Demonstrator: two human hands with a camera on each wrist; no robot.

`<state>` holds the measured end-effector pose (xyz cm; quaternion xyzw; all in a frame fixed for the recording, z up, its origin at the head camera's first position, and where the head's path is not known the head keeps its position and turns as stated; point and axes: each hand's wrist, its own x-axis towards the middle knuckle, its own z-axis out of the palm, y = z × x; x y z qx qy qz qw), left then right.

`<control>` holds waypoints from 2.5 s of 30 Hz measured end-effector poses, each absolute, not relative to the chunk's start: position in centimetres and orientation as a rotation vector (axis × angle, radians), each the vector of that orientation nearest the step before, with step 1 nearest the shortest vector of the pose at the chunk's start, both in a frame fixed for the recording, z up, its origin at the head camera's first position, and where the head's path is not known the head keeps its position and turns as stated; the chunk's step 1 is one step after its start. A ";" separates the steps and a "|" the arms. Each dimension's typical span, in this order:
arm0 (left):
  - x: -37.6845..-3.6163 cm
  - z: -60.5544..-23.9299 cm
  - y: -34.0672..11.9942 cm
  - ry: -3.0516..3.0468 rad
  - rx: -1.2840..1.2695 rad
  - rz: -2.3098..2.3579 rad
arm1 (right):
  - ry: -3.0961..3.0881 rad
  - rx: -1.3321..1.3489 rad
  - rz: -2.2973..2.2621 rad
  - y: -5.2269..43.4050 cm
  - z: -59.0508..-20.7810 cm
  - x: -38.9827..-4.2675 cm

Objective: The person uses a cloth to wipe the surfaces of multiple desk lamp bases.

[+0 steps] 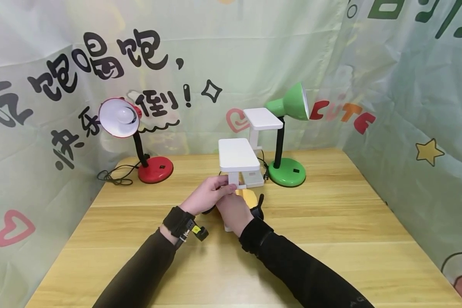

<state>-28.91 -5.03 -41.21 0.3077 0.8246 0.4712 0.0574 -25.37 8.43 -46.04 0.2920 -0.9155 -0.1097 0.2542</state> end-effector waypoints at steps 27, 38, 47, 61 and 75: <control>-29.0 -41.4 -5.1 2.461 0.939 1.452 | -2.611 0.796 -0.144 8.6 -45.2 -20.5; -29.0 -41.2 -5.0 2.492 0.949 1.427 | -2.535 0.792 -0.233 8.4 -46.4 -26.4; -28.9 -41.3 -5.1 2.463 0.938 1.450 | -2.472 0.808 -0.427 8.7 -46.1 -25.6; -28.9 -41.1 -5.1 2.449 0.924 1.448 | -2.603 0.917 -0.190 10.6 -44.2 -18.2; -29.0 -41.2 -5.0 2.469 0.929 1.421 | -3.078 0.576 1.133 19.8 -41.4 -22.1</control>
